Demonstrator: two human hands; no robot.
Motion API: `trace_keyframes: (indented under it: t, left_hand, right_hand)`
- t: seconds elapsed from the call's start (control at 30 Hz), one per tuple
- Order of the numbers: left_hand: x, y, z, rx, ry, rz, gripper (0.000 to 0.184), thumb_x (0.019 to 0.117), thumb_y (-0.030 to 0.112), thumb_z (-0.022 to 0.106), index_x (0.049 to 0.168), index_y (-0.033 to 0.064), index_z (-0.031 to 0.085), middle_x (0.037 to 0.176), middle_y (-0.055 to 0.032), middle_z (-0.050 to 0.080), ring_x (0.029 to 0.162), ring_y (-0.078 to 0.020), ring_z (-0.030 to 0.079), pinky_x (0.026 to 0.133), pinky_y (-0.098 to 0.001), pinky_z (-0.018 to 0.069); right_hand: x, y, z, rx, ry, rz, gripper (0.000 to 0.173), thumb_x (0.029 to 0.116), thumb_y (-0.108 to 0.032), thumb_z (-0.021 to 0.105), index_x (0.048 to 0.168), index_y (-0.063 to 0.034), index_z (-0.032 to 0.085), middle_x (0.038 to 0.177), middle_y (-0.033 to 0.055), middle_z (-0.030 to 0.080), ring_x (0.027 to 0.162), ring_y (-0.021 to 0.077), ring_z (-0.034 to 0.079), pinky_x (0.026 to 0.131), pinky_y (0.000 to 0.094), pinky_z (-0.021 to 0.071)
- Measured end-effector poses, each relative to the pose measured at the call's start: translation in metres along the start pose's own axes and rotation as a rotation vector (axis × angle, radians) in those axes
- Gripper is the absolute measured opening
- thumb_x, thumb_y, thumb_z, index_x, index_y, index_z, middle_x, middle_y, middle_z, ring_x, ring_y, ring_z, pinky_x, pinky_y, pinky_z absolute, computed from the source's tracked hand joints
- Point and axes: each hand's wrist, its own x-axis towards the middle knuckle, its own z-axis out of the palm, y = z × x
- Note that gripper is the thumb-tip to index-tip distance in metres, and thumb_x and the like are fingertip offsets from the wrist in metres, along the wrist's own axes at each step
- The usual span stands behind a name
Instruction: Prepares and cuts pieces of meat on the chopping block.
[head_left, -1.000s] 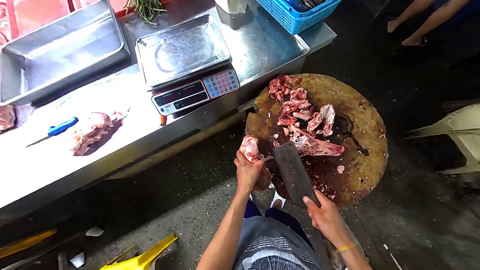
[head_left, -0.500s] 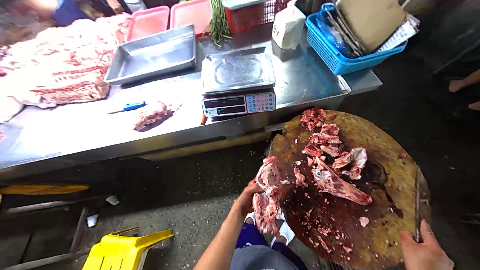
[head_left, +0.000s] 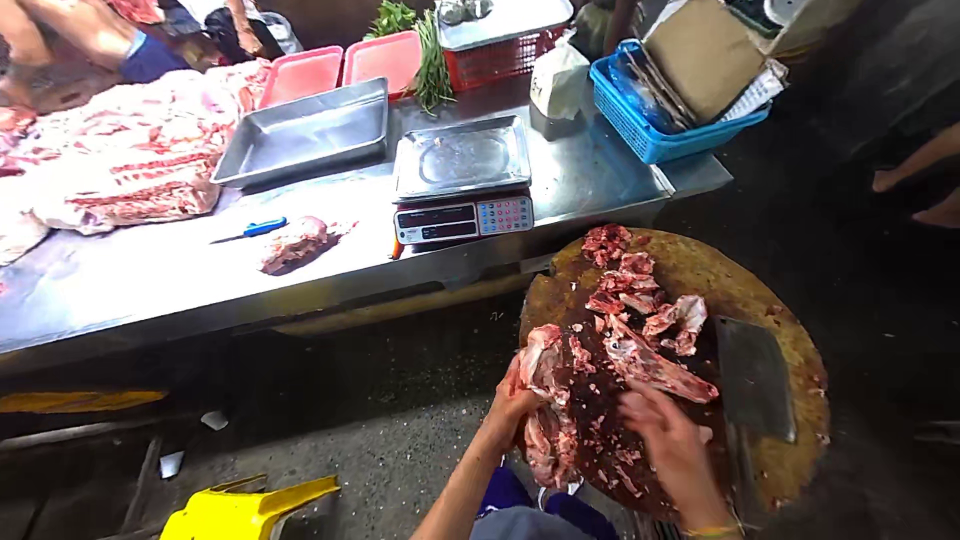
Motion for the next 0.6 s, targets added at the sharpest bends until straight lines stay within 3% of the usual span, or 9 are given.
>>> trace_keyframes:
  t: [0.03,0.1,0.17,0.23,0.37,0.47,0.53,0.6]
  left_hand:
    - [-0.001,-0.001,0.004,0.099,0.016,0.023,0.094,0.0724,0.011,0.071,0.155,-0.0012,0.028,0.129,-0.0102,0.066,0.110,-0.0131,0.068,0.096,-0.0351,0.0584]
    - [-0.008,0.000,0.010,0.292,0.049,0.071,0.100,0.0695,0.005,0.077,0.157,-0.0009,0.029,0.145,-0.0135,0.056,0.127,-0.0134,0.059,0.107,-0.0332,0.0515]
    - [-0.016,-0.001,0.012,0.412,0.069,0.108,0.106,0.0637,0.004,0.081,0.158,0.0021,0.032,0.153,-0.0158,0.046,0.136,-0.0168,0.051,0.112,-0.0342,0.0466]
    - [-0.024,-0.003,0.010,0.419,0.084,0.138,0.108,0.0609,0.006,0.085,0.157,0.0032,0.035,0.152,-0.0156,0.045,0.136,-0.0178,0.051,0.111,-0.0341,0.0475]
    - [-0.031,-0.002,0.002,0.477,0.115,0.237,0.106,0.0608,0.011,0.090,0.153,0.0003,0.039,0.151,-0.0180,0.045,0.135,-0.0184,0.051,0.111,-0.0323,0.0475]
    - [-0.030,-0.006,-0.006,0.671,0.158,0.384,0.107,0.0591,0.020,0.093,0.151,-0.0014,0.044,0.149,-0.0254,0.045,0.131,-0.0254,0.054,0.106,-0.0372,0.0516]
    - [-0.030,-0.005,-0.010,0.822,0.187,0.420,0.103,0.0595,0.026,0.093,0.150,0.0025,0.049,0.146,-0.0266,0.047,0.128,-0.0305,0.056,0.102,-0.0426,0.0541]
    - [-0.029,-0.004,-0.014,0.905,0.203,0.398,0.101,0.0596,0.027,0.092,0.150,0.0054,0.051,0.145,-0.0263,0.049,0.128,-0.0342,0.056,0.102,-0.0468,0.0536]
  right_hand:
    - [0.001,-0.019,0.021,0.108,-0.077,-0.018,0.054,0.1003,-0.034,0.059,0.141,0.0019,0.056,0.124,0.0159,0.069,0.109,0.0200,0.070,0.093,0.0392,0.0601]
    - [0.009,-0.038,0.052,0.223,-0.122,-0.026,0.057,0.0986,-0.032,0.062,0.143,0.0025,0.054,0.132,0.0130,0.067,0.119,0.0121,0.066,0.102,0.0302,0.0548]
    - [0.016,-0.040,0.064,0.268,-0.067,-0.033,0.049,0.0973,-0.028,0.064,0.134,0.0037,0.062,0.125,0.0101,0.071,0.115,0.0059,0.066,0.102,0.0235,0.0528]
    - [0.019,-0.035,0.066,0.331,-0.033,-0.031,0.035,0.0970,-0.022,0.066,0.122,0.0027,0.071,0.112,0.0056,0.076,0.105,0.0032,0.070,0.096,0.0204,0.0559]
    - [0.020,-0.027,0.076,0.520,-0.074,0.023,0.026,0.0985,-0.012,0.061,0.117,0.0025,0.073,0.107,0.0040,0.077,0.101,0.0045,0.071,0.095,0.0210,0.0562]
    - [0.021,-0.023,0.087,0.606,-0.132,0.062,0.035,0.0974,-0.017,0.063,0.125,0.0035,0.065,0.109,0.0072,0.075,0.100,0.0109,0.071,0.092,0.0272,0.0590]
    - [0.021,-0.026,0.096,0.603,-0.147,0.102,0.054,0.0888,-0.024,0.072,0.132,0.0023,0.054,0.112,0.0081,0.071,0.101,0.0127,0.070,0.089,0.0287,0.0602]
    - [0.024,-0.027,0.107,0.624,-0.107,0.132,0.052,0.0869,-0.021,0.073,0.129,0.0014,0.054,0.109,0.0084,0.070,0.098,0.0128,0.070,0.087,0.0284,0.0603]
